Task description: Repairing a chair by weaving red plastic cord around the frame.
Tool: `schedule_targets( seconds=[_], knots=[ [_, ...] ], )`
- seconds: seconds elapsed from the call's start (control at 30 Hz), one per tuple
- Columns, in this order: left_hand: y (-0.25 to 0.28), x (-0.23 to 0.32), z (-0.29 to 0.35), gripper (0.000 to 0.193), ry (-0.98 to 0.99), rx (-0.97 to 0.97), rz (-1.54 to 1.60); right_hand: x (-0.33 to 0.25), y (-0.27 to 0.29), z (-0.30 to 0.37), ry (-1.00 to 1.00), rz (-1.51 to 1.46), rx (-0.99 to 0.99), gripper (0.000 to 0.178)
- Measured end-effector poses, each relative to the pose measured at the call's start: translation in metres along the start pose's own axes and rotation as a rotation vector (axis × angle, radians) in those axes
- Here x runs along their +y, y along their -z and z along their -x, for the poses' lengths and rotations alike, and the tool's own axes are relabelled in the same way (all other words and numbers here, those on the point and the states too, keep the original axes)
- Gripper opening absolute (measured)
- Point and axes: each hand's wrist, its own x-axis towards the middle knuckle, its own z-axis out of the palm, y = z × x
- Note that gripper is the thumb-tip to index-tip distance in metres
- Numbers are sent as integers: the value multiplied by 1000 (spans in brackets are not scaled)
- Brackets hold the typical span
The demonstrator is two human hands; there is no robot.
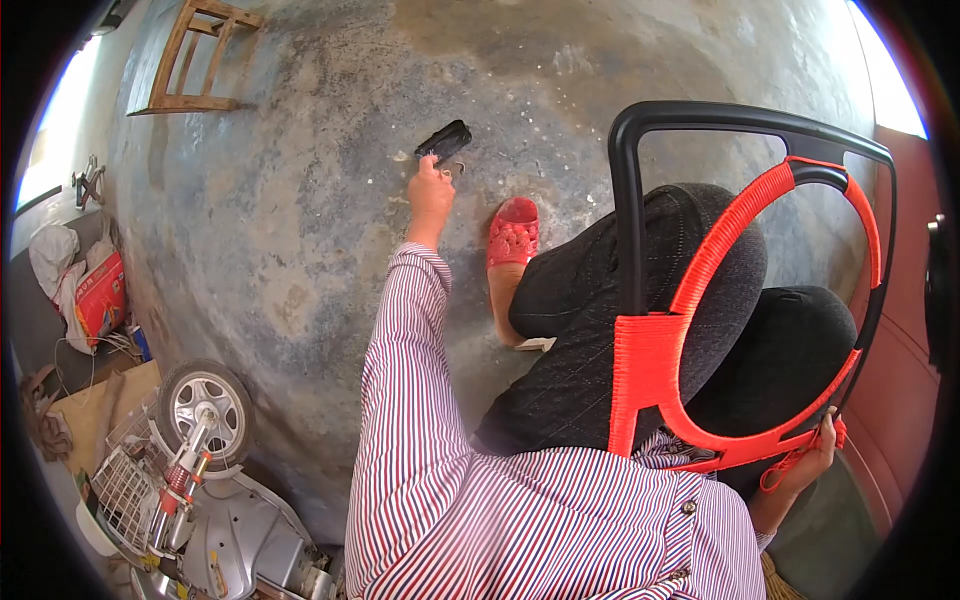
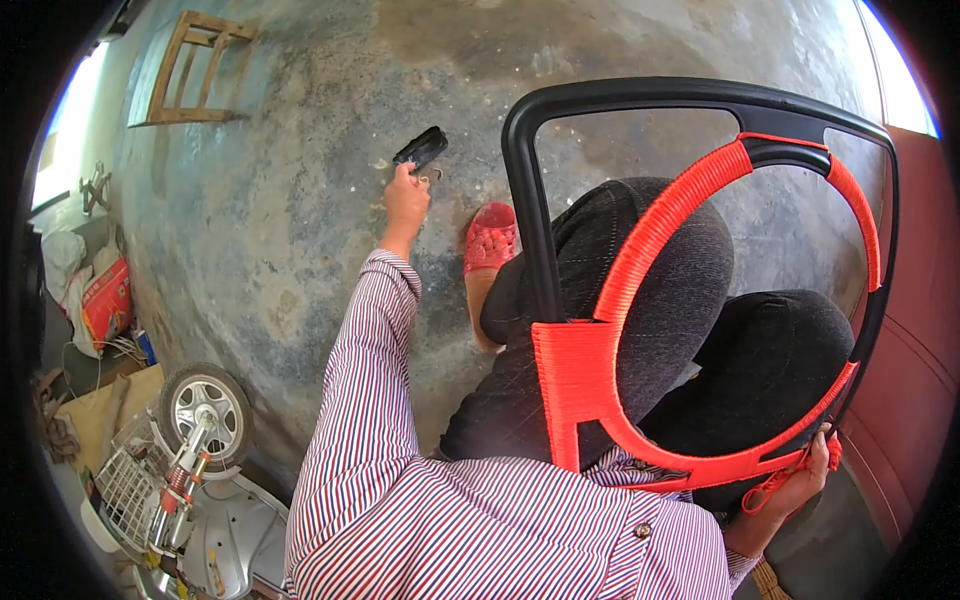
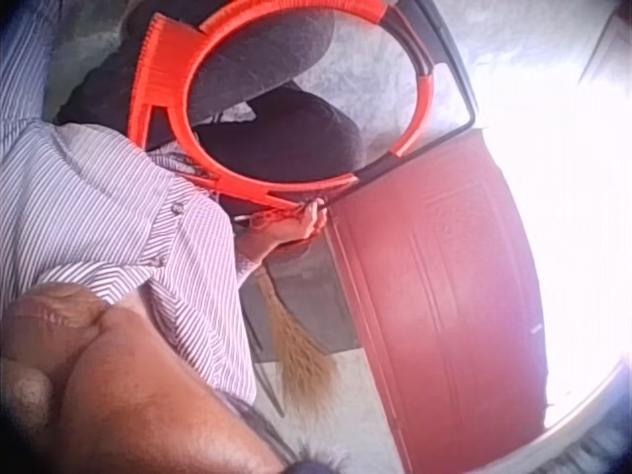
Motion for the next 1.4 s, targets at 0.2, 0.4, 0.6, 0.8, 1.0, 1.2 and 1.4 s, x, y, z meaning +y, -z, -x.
schedule_targets(
  seconds=[0.2,0.4,0.6,0.8,1.0,1.2,1.4],
  knots=[
    [-1,2,2,30,22,-18,-41,-1,-1,0,-6,-43,-49,25],
    [0,-1,21,31,41,-43,-6,-9,-26,8,14,-29,-12,26],
    [6,1,46,35,80,-97,18,-6,-35,9,17,-53,35,25],
    [12,6,55,44,23,-34,22,-2,-15,2,-28,-48,-33,24],
    [14,12,54,37,59,-42,7,3,-8,0,4,0,40,23],
    [11,18,57,36,66,-40,4,7,1,-2,4,-14,50,26],
    [11,18,57,36,23,-39,-4,9,5,-3,21,18,72,27]
  ],
)
